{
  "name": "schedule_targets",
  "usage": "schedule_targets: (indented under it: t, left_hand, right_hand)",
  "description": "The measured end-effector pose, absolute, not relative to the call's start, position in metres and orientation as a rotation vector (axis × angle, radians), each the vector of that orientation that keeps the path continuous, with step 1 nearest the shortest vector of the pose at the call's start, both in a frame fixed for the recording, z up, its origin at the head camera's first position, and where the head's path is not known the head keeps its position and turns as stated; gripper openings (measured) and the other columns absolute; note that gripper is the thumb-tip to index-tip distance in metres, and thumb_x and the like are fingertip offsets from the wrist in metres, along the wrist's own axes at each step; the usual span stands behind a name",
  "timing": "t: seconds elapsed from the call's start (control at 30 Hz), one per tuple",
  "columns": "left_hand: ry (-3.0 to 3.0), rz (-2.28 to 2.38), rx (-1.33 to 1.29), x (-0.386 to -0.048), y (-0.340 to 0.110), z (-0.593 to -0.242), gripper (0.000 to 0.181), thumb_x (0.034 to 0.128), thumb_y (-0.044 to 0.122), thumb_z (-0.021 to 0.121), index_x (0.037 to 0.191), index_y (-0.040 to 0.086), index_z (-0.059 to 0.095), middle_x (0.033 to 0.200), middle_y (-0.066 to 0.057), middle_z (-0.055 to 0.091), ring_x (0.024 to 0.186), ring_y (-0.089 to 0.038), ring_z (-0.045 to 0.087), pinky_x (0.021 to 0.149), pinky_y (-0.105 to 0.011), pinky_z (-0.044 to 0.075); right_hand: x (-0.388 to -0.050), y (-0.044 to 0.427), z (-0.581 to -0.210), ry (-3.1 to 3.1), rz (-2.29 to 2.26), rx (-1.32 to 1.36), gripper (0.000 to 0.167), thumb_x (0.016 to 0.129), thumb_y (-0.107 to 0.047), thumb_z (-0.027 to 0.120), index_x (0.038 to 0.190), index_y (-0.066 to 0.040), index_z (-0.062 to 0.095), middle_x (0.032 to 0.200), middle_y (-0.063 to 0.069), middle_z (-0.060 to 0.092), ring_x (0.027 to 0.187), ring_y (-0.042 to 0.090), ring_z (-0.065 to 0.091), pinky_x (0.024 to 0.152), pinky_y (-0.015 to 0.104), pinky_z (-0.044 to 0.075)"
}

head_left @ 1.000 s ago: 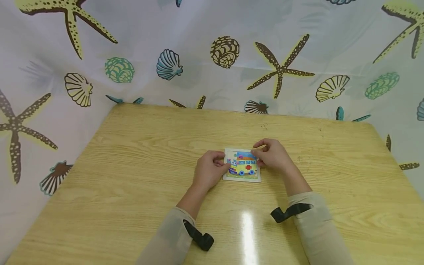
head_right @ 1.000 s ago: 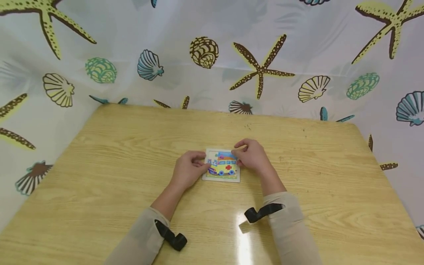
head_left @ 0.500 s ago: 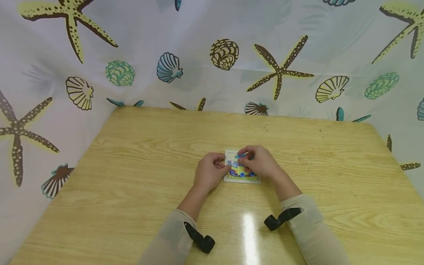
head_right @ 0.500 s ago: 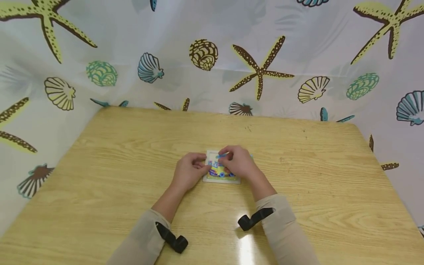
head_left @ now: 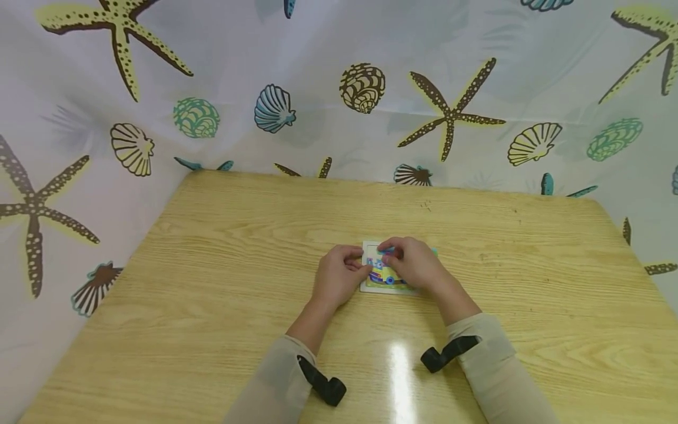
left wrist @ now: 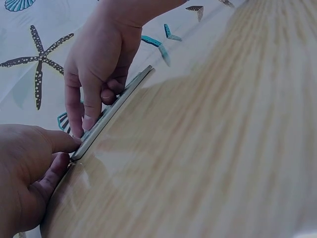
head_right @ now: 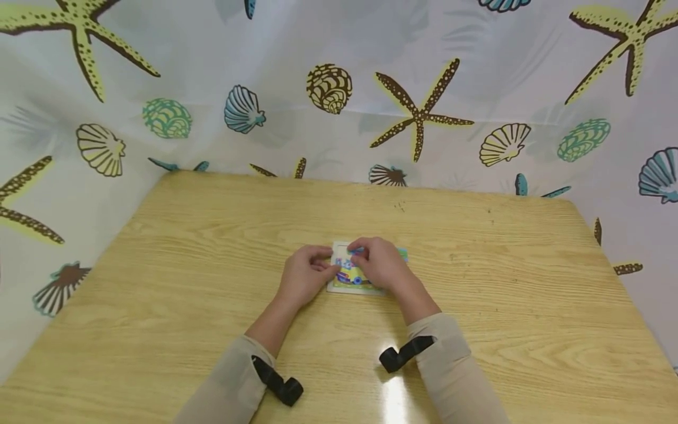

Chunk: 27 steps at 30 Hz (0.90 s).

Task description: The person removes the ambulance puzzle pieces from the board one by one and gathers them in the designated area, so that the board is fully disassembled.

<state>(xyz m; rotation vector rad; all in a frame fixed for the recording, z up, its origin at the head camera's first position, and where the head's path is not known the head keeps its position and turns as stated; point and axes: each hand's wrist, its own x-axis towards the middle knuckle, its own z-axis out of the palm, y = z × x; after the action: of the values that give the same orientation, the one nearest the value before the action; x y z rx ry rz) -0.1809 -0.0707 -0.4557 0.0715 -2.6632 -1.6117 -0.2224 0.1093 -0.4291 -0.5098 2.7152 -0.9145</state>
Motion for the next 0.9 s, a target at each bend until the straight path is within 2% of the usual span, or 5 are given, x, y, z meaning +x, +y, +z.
schedule_targets:
  t: [0.2,0.37,0.57,0.73,0.9]
  left_hand:
    - [-2.666,-1.594,0.069,-0.1808,-0.0694,-0.4551,0.035,0.0859,0.014,0.079,0.118,0.004,0.069,0.11,-0.008,0.068,0.086,-0.015,0.066,0.076,-0.027,0.058]
    - [-2.67,-1.584,0.082,-0.1812,-0.0694,-0.4561,0.034,0.0861,0.014,0.079,0.118,0.005,0.07,0.108,-0.008,0.069,0.085,-0.015,0.066,0.076,-0.028,0.058]
    - [-2.663,-1.602,0.079,-0.181,-0.0699,-0.456,0.034,0.0862,0.014,0.079,0.118,0.004,0.07,0.108,-0.008,0.069,0.084,-0.015,0.066,0.077,-0.028,0.058]
    - [-2.656,-1.613,0.08,-0.1811,-0.0704,-0.4556,0.034,0.0857,0.014,0.079,0.117,0.004,0.07,0.106,-0.008,0.069,0.084,-0.015,0.066,0.076,-0.028,0.058]
    - [-2.665,-1.609,0.085,-0.1812,-0.0708,-0.4548,0.034,0.0859,0.015,0.079,0.117,0.004,0.07,0.106,-0.008,0.068,0.084,-0.014,0.065,0.077,-0.028,0.058]
  right_hand:
    - [-0.2193,0.1077,-0.428,2.761,-0.92,-0.532,0.024,0.099,-0.017,0.062,0.121,-0.012,0.069,0.115,0.015,0.06,0.096,0.024,0.056,0.082,0.039,0.051]
    - [-0.2148,0.1064,-0.4264,2.776,-0.953,-0.506,0.022,0.099,-0.017,0.062,0.119,-0.012,0.069,0.131,0.02,0.044,0.097,0.026,0.058,0.087,0.042,0.052]
    - [-0.2166,0.1081,-0.4287,2.761,-1.023,-0.521,0.021,0.098,-0.013,0.063,0.118,-0.011,0.069,0.121,0.015,0.053,0.101,0.026,0.055,0.092,0.043,0.051]
    - [-0.2208,0.111,-0.4305,2.727,-1.092,-0.449,0.024,0.099,-0.015,0.063,0.122,-0.011,0.066,0.122,0.014,0.059,0.093,0.023,0.059,0.082,0.037,0.052]
    - [-0.2233,0.1133,-0.4304,2.709,-1.143,-0.369,0.027,0.098,-0.019,0.065,0.124,-0.012,0.065,0.125,0.01,0.063,0.094,0.022,0.058,0.08,0.033,0.051]
